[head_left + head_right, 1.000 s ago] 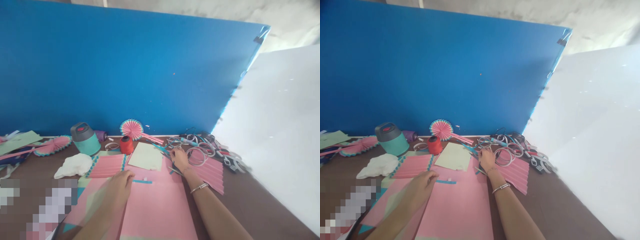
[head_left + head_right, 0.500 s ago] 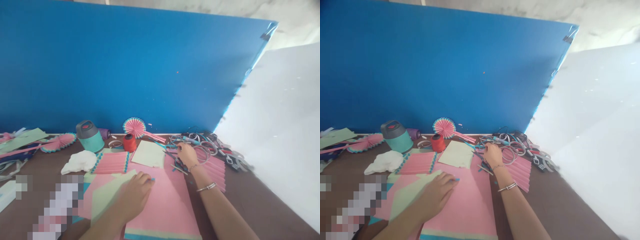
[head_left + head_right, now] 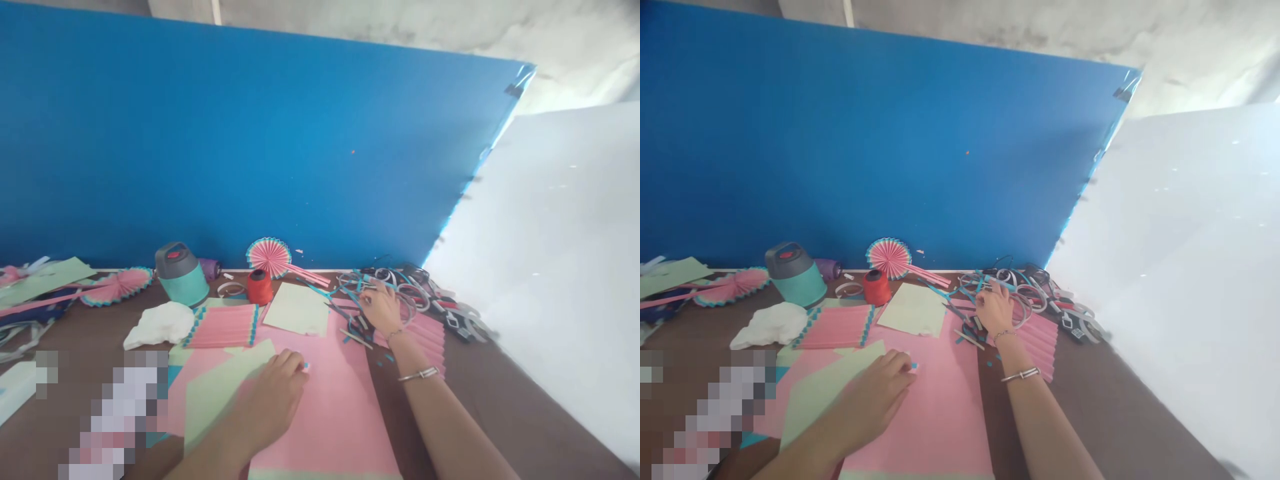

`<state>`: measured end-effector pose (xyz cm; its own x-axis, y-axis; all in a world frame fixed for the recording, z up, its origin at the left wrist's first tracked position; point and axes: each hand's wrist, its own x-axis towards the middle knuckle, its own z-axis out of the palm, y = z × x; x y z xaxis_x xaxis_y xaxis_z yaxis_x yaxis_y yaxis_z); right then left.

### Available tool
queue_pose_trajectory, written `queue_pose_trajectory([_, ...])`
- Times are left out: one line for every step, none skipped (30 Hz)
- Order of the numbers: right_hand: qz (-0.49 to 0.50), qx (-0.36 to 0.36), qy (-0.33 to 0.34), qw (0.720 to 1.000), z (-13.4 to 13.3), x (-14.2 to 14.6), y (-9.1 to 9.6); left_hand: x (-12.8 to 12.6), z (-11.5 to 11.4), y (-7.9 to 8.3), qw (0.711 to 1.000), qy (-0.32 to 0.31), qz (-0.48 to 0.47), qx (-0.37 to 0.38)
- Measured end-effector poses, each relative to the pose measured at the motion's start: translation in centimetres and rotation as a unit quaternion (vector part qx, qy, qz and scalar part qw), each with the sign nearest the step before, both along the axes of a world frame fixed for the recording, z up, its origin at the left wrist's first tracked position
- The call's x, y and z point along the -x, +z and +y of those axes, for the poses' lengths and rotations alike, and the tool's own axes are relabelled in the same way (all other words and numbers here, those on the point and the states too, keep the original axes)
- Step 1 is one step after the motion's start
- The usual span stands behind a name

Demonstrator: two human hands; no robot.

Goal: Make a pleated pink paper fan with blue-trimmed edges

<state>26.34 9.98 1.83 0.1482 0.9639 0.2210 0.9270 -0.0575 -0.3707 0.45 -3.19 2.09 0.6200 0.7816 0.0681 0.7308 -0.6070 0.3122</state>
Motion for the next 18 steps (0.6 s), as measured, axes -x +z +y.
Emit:
queue_pose_trajectory([0.028,-0.006,0.014,0.999,-0.1,0.2,0.4,0.0,0.0,0.0,1.0,0.003,-0.006,0.002])
queue_pose_trajectory([0.058,-0.004,0.034,0.998,-0.2,0.4,0.7,0.0,0.0,0.0,1.0,0.005,-0.011,0.003])
queue_pose_trajectory([0.084,0.005,0.057,0.995,-0.5,0.6,0.9,0.0,0.1,0.0,1.0,0.005,-0.014,0.002])
queue_pose_trajectory([0.105,0.021,0.08,0.991,-0.8,0.9,1.1,0.1,0.1,-0.1,1.0,0.003,-0.014,0.001])
queue_pose_trajectory([0.123,0.039,0.101,0.986,-1.3,1.3,1.1,0.1,0.1,-0.1,1.0,-0.001,-0.011,-0.001])
queue_pose_trajectory([0.142,0.057,0.124,0.98,-1.9,1.6,0.9,0.1,0.2,-0.2,1.0,-0.006,-0.005,-0.003])
queue_pose_trajectory([0.179,0.083,0.16,0.967,-2.6,2.0,0.6,0.1,0.2,-0.3,1.0,-0.01,0.003,-0.004])
queue_pose_trajectory([0.218,0.104,0.198,0.95,-3.5,2.4,0.2,0.1,0.2,-0.3,1.0,-0.013,0.01,-0.003])
queue_pose_trajectory([0.24,0.119,0.231,0.935,-4.4,2.7,-0.3,0.1,0.2,-0.3,1.0,-0.014,0.016,-0.001])
queue_pose_trajectory([0.243,0.131,0.254,0.927,-5.3,3.1,-0.8,0.1,0.2,-0.3,1.0,-0.015,0.021,0.002])
queue_pose_trajectory([0.241,0.14,0.264,0.923,-6.1,3.4,-1.3,0.1,0.2,-0.3,1.0,-0.015,0.024,0.005])
queue_pose_trajectory([0.235,0.153,0.269,0.921,-6.8,3.6,-1.8,0.1,0.2,-0.3,1.0,-0.015,0.025,0.006])
queue_pose_trajectory([0.23,0.154,0.263,0.924,-7.4,3.8,-2.2,0.1,0.2,-0.3,1.0,-0.014,0.026,0.006])
queue_pose_trajectory([0.226,0.144,0.254,0.929,-7.8,4.0,-2.5,0.0,0.2,-0.3,1.0,-0.014,0.026,0.004])
queue_pose_trajectory([0.224,0.135,0.246,0.933,-8.0,4.2,-2.7,0.0,0.2,-0.4,1.0,-0.011,0.024,0.001])
queue_pose_trajectory([0.225,0.127,0.239,0.936,-8.2,4.3,-2.8,0.0,0.3,-0.4,1.0,-0.008,0.02,-0.004])
queue_pose_trajectory([0.228,0.123,0.234,0.937,-8.2,4.4,-2.8,0.1,0.3,-0.6,1.0,-0.006,0.016,-0.011])
queue_pose_trajectory([0.233,0.126,0.231,0.936,-8.2,4.4,-2.9,0.1,0.3,-0.7,1.0,-0.004,0.013,-0.018])
